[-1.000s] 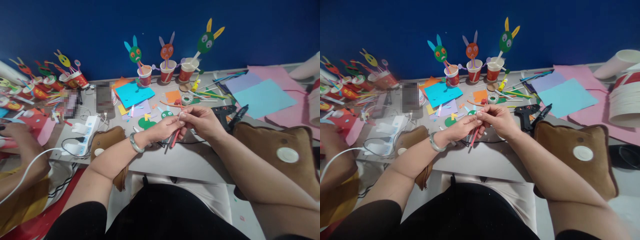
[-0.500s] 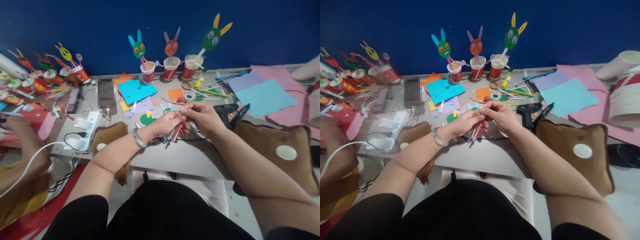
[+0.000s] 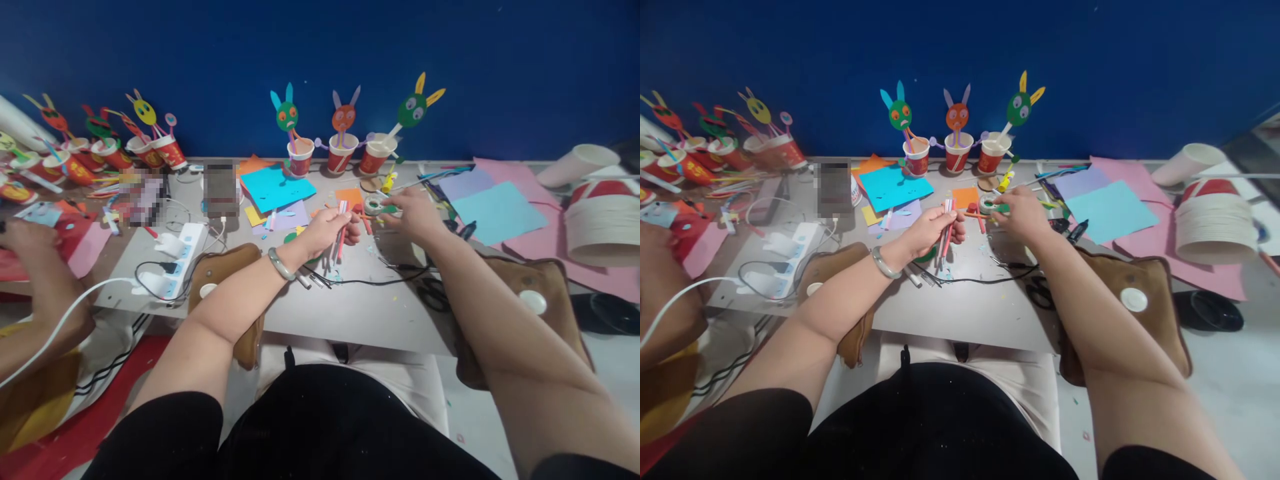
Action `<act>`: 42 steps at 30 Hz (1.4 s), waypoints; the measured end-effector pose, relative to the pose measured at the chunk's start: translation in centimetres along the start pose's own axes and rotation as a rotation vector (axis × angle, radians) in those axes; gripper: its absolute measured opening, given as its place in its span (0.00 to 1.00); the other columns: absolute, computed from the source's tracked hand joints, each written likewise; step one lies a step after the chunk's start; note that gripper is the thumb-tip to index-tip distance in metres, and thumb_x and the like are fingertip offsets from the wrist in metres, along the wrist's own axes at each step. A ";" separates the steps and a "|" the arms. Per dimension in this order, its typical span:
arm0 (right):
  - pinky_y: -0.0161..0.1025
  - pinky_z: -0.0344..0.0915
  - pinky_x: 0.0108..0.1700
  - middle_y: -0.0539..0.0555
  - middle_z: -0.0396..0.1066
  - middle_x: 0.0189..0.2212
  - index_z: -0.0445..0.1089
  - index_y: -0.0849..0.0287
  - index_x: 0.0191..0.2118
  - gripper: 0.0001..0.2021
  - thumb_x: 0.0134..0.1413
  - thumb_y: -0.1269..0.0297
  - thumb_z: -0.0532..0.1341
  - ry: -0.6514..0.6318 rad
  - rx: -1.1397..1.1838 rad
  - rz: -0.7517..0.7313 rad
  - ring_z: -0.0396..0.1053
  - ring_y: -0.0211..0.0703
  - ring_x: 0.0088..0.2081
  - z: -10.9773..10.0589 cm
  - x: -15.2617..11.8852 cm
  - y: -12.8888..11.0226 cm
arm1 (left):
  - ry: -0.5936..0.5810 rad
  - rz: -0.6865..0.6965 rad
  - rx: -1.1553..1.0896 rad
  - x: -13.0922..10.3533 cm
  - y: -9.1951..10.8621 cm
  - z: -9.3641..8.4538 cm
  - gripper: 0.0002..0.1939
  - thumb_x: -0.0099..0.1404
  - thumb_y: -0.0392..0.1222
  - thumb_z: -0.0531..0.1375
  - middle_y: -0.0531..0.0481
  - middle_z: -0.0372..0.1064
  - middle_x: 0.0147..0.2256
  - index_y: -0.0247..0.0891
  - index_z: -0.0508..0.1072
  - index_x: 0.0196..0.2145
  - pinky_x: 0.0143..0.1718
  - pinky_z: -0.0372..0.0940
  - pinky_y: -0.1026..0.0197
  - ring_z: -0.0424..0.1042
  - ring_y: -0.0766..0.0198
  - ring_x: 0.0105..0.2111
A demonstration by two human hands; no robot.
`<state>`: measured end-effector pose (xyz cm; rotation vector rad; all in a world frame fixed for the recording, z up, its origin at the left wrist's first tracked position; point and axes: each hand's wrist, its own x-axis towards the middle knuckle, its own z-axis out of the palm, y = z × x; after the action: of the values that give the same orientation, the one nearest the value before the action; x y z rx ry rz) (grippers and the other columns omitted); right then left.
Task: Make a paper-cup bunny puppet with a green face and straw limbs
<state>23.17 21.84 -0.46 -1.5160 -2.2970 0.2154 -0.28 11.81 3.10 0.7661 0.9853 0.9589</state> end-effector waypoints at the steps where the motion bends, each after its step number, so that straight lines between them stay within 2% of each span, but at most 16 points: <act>1: 0.57 0.71 0.57 0.69 0.78 0.49 0.85 0.61 0.49 0.15 0.58 0.64 0.69 -0.037 -0.050 -0.012 0.74 0.66 0.53 0.6 0.4 -0.1 | 0.002 0.001 -0.007 0.0 0.1 0.0 0.16 0.85 0.34 0.51 0.56 0.72 0.23 0.35 0.70 0.36 0.39 0.71 0.61 0.74 0.69 0.24; 4: 0.57 0.69 0.58 0.72 0.76 0.52 0.85 0.63 0.51 0.16 0.62 0.63 0.67 -0.113 -0.155 -0.029 0.71 0.69 0.56 1.7 1.3 -0.8 | 0.010 -0.004 -0.019 -0.2 0.3 0.1 0.17 0.85 0.33 0.51 0.56 0.71 0.23 0.35 0.70 0.35 0.37 0.70 0.62 0.74 0.69 0.23; 8: 0.54 0.68 0.56 0.69 0.74 0.47 0.83 0.61 0.43 0.09 0.62 0.63 0.68 -0.123 -0.124 -0.033 0.70 0.63 0.51 1.4 2.2 -0.9 | -0.008 -0.002 -0.036 -0.5 0.7 0.1 0.17 0.84 0.33 0.51 0.56 0.71 0.23 0.35 0.70 0.35 0.38 0.70 0.63 0.73 0.70 0.24; 10: 0.52 0.68 0.54 0.68 0.74 0.47 0.82 0.60 0.41 0.06 0.62 0.65 0.69 -0.095 -0.092 -0.033 0.70 0.59 0.49 0.7 2.2 -0.6 | -0.016 0.004 -0.049 -0.6 0.8 0.1 0.16 0.84 0.33 0.51 0.57 0.71 0.23 0.35 0.69 0.35 0.38 0.70 0.63 0.73 0.71 0.23; 13: 0.49 0.70 0.53 0.68 0.72 0.53 0.80 0.59 0.46 0.08 0.65 0.64 0.67 0.014 -0.050 -0.021 0.71 0.53 0.47 -0.6 1.2 -0.7 | -0.015 0.018 -0.065 -0.6 0.8 0.0 0.16 0.84 0.33 0.52 0.56 0.71 0.23 0.35 0.70 0.35 0.36 0.70 0.64 0.74 0.70 0.23; 15: 0.48 0.73 0.51 0.68 0.72 0.56 0.79 0.57 0.49 0.10 0.66 0.60 0.67 0.125 0.060 -0.062 0.73 0.51 0.46 -1.2 -0.2 -1.3 | -0.017 0.041 -0.071 -0.4 0.7 -0.1 0.16 0.84 0.34 0.53 0.55 0.73 0.24 0.34 0.71 0.35 0.36 0.70 0.64 0.75 0.70 0.24; 18: 0.49 0.77 0.48 0.65 0.75 0.55 0.78 0.55 0.47 0.13 0.67 0.51 0.66 0.262 0.269 -0.177 0.76 0.52 0.46 -1.2 -2.3 -3.1 | -0.022 0.103 -0.052 -0.3 0.5 -0.4 0.14 0.84 0.35 0.55 0.52 0.76 0.27 0.33 0.74 0.38 0.35 0.70 0.65 0.76 0.71 0.25; 20: 0.50 0.79 0.48 0.63 0.76 0.55 0.77 0.53 0.47 0.15 0.68 0.48 0.66 0.282 0.395 -0.219 0.78 0.54 0.49 -0.8 -3.5 -4.4 | -0.033 0.145 -0.038 -0.2 0.4 -0.6 0.12 0.83 0.38 0.57 0.52 0.77 0.28 0.33 0.76 0.40 0.36 0.71 0.66 0.77 0.71 0.27; 24: 0.55 0.79 0.52 0.64 0.78 0.56 0.77 0.51 0.47 0.16 0.68 0.44 0.67 0.241 0.659 -0.266 0.79 0.59 0.55 0.0 -4.6 -6.0 | -0.117 0.202 -0.014 -0.5 0.5 -0.9 0.13 0.82 0.44 0.61 0.53 0.75 0.28 0.35 0.76 0.39 0.35 0.70 0.67 0.77 0.70 0.29; 31: 0.65 0.76 0.60 0.64 0.78 0.57 0.79 0.49 0.43 0.10 0.66 0.50 0.70 0.439 0.494 -0.341 0.78 0.64 0.58 -0.1 -5.0 -5.6 | -0.185 0.220 0.038 -1.0 -0.1 -1.1 0.16 0.78 0.53 0.65 0.52 0.76 0.30 0.37 0.75 0.39 0.37 0.71 0.65 0.79 0.68 0.32; 38: 0.62 0.79 0.56 0.64 0.78 0.58 0.79 0.49 0.42 0.07 0.65 0.54 0.70 0.431 0.416 -0.350 0.80 0.61 0.55 -0.2 -5.8 -5.9 | -0.226 0.250 0.051 -1.4 -0.6 -0.7 0.22 0.74 0.62 0.68 0.48 0.78 0.32 0.38 0.75 0.39 0.42 0.75 0.60 0.82 0.62 0.38; 42: 0.62 0.78 0.59 0.63 0.80 0.56 0.75 0.49 0.44 0.09 0.64 0.53 0.68 0.423 0.460 -0.313 0.80 0.62 0.57 -0.4 -6.1 -6.2 | -0.228 0.347 0.113 -1.5 -0.8 -1.0 0.29 0.69 0.70 0.68 0.46 0.80 0.36 0.38 0.75 0.38 0.47 0.76 0.58 0.81 0.60 0.41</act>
<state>20.20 13.74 0.56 -0.8649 -1.9359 0.2814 -1.34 10.24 2.51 1.1410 0.7235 1.0905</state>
